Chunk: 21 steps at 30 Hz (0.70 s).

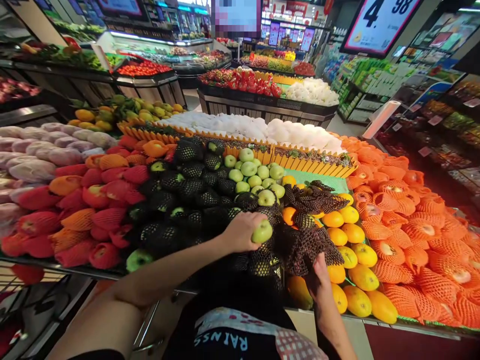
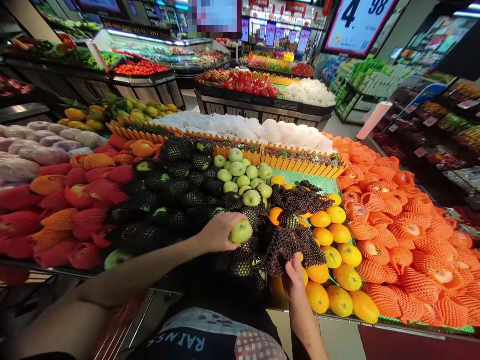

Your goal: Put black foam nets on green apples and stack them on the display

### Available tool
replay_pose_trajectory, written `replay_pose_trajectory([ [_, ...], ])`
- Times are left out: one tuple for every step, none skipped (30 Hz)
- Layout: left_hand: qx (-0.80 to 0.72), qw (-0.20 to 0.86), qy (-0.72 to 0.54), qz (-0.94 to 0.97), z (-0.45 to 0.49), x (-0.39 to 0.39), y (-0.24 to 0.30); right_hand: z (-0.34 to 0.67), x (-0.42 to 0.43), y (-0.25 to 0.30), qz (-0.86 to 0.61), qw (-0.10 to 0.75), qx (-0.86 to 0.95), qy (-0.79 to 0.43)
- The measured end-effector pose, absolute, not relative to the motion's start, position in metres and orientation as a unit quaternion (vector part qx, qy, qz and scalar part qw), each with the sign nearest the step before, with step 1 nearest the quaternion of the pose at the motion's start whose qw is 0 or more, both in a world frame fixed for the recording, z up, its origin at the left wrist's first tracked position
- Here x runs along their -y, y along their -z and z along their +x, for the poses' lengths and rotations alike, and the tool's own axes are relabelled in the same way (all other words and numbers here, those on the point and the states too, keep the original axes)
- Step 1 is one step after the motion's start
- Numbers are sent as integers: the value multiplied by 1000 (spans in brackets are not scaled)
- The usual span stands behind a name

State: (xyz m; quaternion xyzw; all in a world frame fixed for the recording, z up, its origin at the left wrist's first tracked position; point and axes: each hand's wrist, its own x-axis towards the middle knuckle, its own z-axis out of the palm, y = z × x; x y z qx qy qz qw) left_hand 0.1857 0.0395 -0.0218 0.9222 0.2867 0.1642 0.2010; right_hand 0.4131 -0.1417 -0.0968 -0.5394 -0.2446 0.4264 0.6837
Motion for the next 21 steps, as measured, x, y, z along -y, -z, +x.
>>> replay_pose_trajectory([
  [-278, 200, -165, 925, 181, -24, 32, 410, 141, 100, -544, 681, 243, -426],
  [-280, 197, -177, 923, 178, -12, 41, 408, 140, 103, -548, 678, 240, -426],
  [-289, 194, -198, 916, 176, -4, 50, 405, 140, 105, -548, 677, 237, -430],
  [-302, 190, -221, 908, 174, 2, 56, 402, 139, 106, -543, 674, 240, -440],
  [-318, 184, -247, 897, 174, 4, 61, 399, 139, 107, -533, 666, 250, -458],
  [-336, 176, -270, 885, 174, 4, 64, 396, 139, 106, -520, 656, 265, -479],
  [-354, 165, -283, 876, 176, 2, 65, 394, 139, 105, -506, 642, 282, -501],
  [-372, 153, -285, 870, 177, -1, 65, 391, 139, 104, -495, 629, 298, -520],
  [-386, 142, -274, 869, 179, -5, 65, 389, 139, 103, -488, 617, 309, -535],
  [-393, 134, -254, 873, 181, -9, 65, 388, 139, 102, -485, 607, 314, -546],
  [-395, 129, -230, 880, 183, -12, 64, 387, 140, 102, -485, 600, 315, -553],
  [-393, 128, -208, 886, 185, -15, 64, 387, 141, 102, -487, 597, 315, -555],
  [-390, 128, -194, 891, 185, -16, 63, 387, 142, 102, -489, 593, 315, -556],
  [-389, 131, -188, 892, 185, -16, 62, 387, 143, 102, -490, 590, 317, -558],
  [-390, 137, -190, 891, 184, -14, 61, 388, 145, 102, -491, 587, 320, -559],
  [-388, 146, -199, 888, 183, -12, 59, 388, 148, 101, -492, 587, 320, -558],
  [-377, 161, -219, 886, 180, -9, 57, 388, 150, 99, -496, 587, 317, -557],
  [-354, 185, -250, 882, 178, -4, 55, 388, 154, 96, -502, 585, 309, -557],
  [-320, 221, -289, 875, 175, 1, 52, 386, 157, 91, -509, 580, 300, -561],
  [-281, 271, -325, 861, 172, 6, 49, 383, 161, 85, -514, 572, 292, -569],
  [-241, 339, -348, 840, 170, 12, 48, 380, 163, 78, -516, 557, 286, -584],
])
